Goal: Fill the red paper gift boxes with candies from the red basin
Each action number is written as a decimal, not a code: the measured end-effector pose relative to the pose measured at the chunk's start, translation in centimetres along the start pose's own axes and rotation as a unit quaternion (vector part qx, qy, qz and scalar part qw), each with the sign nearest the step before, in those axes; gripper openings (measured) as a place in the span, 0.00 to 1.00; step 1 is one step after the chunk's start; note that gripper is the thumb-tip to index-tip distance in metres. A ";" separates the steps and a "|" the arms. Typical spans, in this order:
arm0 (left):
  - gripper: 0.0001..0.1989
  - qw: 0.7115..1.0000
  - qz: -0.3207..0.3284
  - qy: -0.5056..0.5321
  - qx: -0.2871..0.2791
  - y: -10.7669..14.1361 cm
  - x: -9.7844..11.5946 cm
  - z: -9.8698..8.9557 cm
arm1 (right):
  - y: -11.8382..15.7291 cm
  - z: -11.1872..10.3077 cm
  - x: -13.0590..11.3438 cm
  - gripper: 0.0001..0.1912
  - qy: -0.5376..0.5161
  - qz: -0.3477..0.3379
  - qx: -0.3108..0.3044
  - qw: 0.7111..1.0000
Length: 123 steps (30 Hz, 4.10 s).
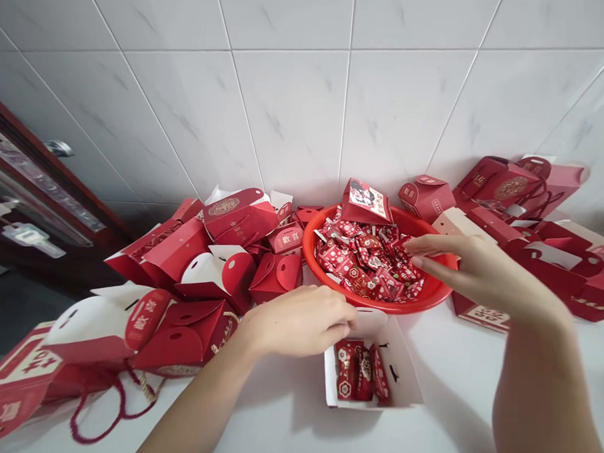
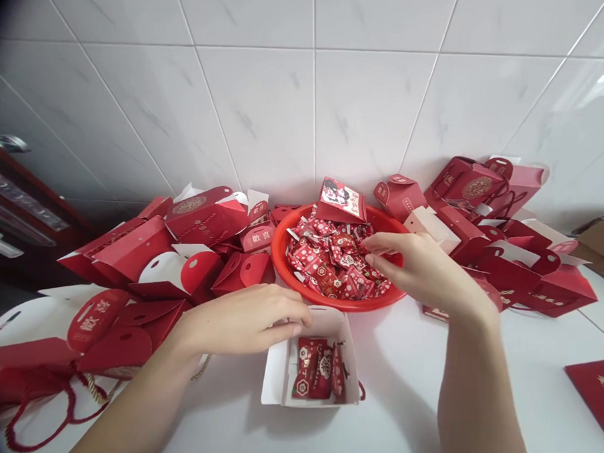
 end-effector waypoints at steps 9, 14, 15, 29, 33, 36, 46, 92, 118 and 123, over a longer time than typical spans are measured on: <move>0.12 0.996 0.032 0.079 0.029 0.6 0.2 -1.3 | -4.3 7.0 1.7 0.25 0.110 0.075 -0.200 0.971; 0.12 0.989 0.034 0.089 0.116 1.1 -0.3 -2.6 | -4.4 9.0 1.6 0.37 0.117 0.106 -0.264 0.952; 0.12 0.988 0.033 0.088 0.125 1.1 -0.5 -2.6 | -4.4 9.1 1.6 0.38 0.116 0.105 -0.271 0.950; 0.10 0.979 0.024 0.103 0.172 -1.3 -3.6 -1.3 | -4.7 8.7 1.9 0.20 0.095 0.033 -0.267 0.958; 0.11 0.980 0.015 0.091 0.179 -2.1 -4.7 -0.6 | -5.0 8.1 2.2 0.13 0.072 0.025 -0.233 0.969; 0.12 0.981 0.002 0.088 0.172 -2.5 -5.2 -0.2 | -5.1 7.7 2.6 0.16 0.056 0.030 -0.212 0.975; 0.13 0.985 -0.010 0.070 0.155 -2.6 -5.3 0.0 | -5.0 7.0 2.8 0.23 -0.109 0.006 -0.140 0.984; 0.16 0.981 -0.036 0.069 0.176 -3.0 -5.8 0.6 | -5.2 6.0 4.1 0.19 -0.156 0.001 -0.105 0.982; 0.18 0.978 -0.059 0.066 0.191 -2.9 -5.8 0.7 | -5.7 9.0 3.4 0.25 0.074 0.054 -0.216 0.972; 0.18 0.977 -0.064 0.070 0.189 -2.9 -5.8 0.6 | -5.2 9.8 3.4 0.39 0.070 0.074 -0.254 0.962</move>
Point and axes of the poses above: each hand's wrist, its own y-axis away from the middle knuckle, its own z-axis out of the palm, x = y × z, the point moved 3 cm from there along -y, towards the middle knuckle, and after that the axes turned 8 degrees about z, right-handed, at the moved point
